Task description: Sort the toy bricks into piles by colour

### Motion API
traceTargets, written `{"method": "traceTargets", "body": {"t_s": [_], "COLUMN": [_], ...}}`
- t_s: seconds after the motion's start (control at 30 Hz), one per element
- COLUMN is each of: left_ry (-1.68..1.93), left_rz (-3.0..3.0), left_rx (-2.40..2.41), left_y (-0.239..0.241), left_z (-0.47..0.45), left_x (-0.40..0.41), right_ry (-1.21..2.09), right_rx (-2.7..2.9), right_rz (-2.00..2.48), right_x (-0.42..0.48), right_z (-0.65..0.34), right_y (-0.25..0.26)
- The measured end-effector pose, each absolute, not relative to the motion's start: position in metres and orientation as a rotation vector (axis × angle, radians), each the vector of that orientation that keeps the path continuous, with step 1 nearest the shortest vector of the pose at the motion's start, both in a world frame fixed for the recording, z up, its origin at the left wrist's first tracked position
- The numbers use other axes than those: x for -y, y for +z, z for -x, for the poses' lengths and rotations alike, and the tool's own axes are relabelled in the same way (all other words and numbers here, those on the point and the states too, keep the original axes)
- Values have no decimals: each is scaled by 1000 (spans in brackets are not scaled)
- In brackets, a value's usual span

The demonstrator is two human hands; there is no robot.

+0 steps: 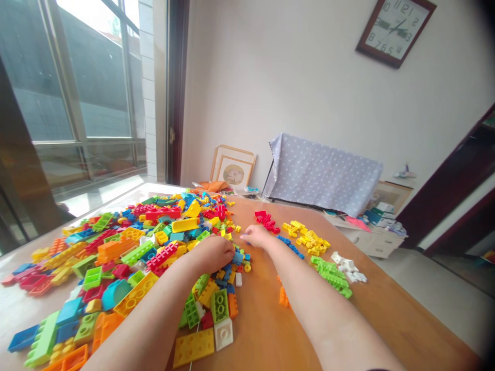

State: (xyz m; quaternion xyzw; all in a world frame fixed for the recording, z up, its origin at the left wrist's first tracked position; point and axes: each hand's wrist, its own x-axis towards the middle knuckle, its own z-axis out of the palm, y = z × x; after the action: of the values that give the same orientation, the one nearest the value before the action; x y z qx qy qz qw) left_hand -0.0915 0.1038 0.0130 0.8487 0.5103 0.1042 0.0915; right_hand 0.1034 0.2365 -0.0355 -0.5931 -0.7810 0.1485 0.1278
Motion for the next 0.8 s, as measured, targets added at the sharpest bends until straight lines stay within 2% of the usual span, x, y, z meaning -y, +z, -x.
{"method": "traceTargets", "body": {"t_s": [0.2, 0.4, 0.6, 0.8], "left_ry": [321, 332, 359, 377], "left_rz": [-2539, -2558, -2595, -2568], "left_rx": [-1476, -1457, -1455, -1461], "left_y": [11, 1, -5, -6], "left_z": [92, 94, 95, 97], "left_x": [-106, -114, -118, -118], "right_ry": [525, 636, 586, 538], "right_rx": [2254, 2073, 1915, 1911], "right_rz": [1712, 1760, 1876, 1913], "right_x": [-239, -240, -231, -218], "right_z": [-106, -171, -244, -263], "right_y": [-35, -13, -5, -18]}}
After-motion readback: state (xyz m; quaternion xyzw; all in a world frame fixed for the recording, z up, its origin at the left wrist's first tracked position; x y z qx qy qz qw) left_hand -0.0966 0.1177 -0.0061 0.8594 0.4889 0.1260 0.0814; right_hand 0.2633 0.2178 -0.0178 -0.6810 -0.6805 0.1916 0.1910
